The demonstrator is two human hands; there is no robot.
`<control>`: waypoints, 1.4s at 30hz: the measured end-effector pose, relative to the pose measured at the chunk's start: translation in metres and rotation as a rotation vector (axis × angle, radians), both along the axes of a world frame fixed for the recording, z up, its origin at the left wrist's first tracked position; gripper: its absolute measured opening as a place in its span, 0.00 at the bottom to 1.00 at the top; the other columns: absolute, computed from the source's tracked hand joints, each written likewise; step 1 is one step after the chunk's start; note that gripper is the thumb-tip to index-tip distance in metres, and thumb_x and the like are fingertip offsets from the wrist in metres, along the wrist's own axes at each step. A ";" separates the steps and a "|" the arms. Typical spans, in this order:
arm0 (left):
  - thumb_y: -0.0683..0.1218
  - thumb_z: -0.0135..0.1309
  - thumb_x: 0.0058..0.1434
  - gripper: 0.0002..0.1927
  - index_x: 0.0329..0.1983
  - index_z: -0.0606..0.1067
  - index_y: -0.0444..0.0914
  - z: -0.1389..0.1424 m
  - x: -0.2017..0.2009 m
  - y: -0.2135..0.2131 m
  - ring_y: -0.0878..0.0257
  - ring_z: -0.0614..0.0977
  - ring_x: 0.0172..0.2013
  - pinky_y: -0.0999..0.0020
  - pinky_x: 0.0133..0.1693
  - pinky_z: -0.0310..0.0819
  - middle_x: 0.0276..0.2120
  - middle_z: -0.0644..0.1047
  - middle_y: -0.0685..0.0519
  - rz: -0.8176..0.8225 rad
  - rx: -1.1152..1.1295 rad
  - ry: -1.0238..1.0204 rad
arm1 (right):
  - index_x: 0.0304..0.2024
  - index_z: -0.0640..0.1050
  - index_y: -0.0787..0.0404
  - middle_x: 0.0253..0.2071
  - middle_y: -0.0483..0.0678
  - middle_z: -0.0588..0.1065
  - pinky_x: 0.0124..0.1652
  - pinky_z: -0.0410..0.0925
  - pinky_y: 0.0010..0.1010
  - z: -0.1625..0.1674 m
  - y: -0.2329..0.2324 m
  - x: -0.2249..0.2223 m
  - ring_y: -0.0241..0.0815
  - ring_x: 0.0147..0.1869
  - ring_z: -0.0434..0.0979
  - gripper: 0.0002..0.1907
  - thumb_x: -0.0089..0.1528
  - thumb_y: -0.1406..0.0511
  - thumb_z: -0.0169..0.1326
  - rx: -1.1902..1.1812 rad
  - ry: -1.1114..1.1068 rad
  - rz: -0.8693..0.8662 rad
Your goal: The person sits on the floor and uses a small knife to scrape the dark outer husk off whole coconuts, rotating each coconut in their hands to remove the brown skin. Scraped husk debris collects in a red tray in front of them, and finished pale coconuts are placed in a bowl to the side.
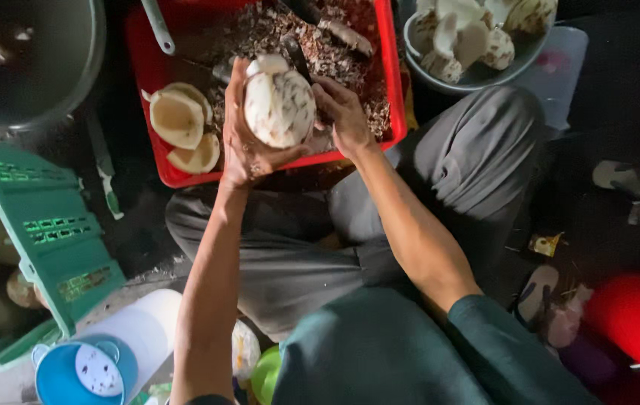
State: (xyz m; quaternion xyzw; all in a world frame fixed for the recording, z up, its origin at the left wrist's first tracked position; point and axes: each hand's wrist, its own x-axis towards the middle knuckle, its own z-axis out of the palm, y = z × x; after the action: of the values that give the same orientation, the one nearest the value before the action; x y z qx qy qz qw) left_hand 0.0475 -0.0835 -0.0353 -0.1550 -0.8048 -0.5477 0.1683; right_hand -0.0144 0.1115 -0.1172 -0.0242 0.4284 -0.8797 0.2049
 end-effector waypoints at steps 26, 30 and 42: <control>0.48 0.77 0.51 0.53 0.74 0.56 0.42 -0.030 0.009 0.014 0.33 0.62 0.70 0.38 0.69 0.64 0.71 0.58 0.38 0.121 -0.481 0.257 | 0.53 0.82 0.61 0.48 0.52 0.80 0.51 0.72 0.33 -0.001 0.018 -0.014 0.45 0.53 0.79 0.10 0.69 0.68 0.58 0.908 0.822 -0.344; 0.52 0.75 0.54 0.52 0.74 0.55 0.40 -0.043 0.004 0.006 0.29 0.59 0.70 0.34 0.69 0.61 0.71 0.56 0.35 0.123 -0.572 0.264 | 0.53 0.84 0.63 0.38 0.49 0.78 0.42 0.67 0.30 -0.007 0.012 -0.018 0.38 0.41 0.73 0.10 0.71 0.68 0.57 0.557 0.380 -0.210; 0.60 0.75 0.47 0.41 0.58 0.66 0.42 -0.023 -0.019 -0.018 0.43 0.76 0.55 0.50 0.58 0.71 0.54 0.71 0.42 0.086 -0.293 -0.176 | 0.54 0.81 0.67 0.37 0.44 0.80 0.38 0.71 0.24 0.007 0.011 -0.012 0.30 0.38 0.77 0.16 0.65 0.66 0.60 0.562 0.165 0.011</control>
State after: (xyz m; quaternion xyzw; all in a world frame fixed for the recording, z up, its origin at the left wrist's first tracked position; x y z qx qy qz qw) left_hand 0.0282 -0.1015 -0.0587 -0.0948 -0.8934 -0.4284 0.0962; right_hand -0.0265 0.1225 -0.1103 -0.0403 0.6703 -0.7205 0.1729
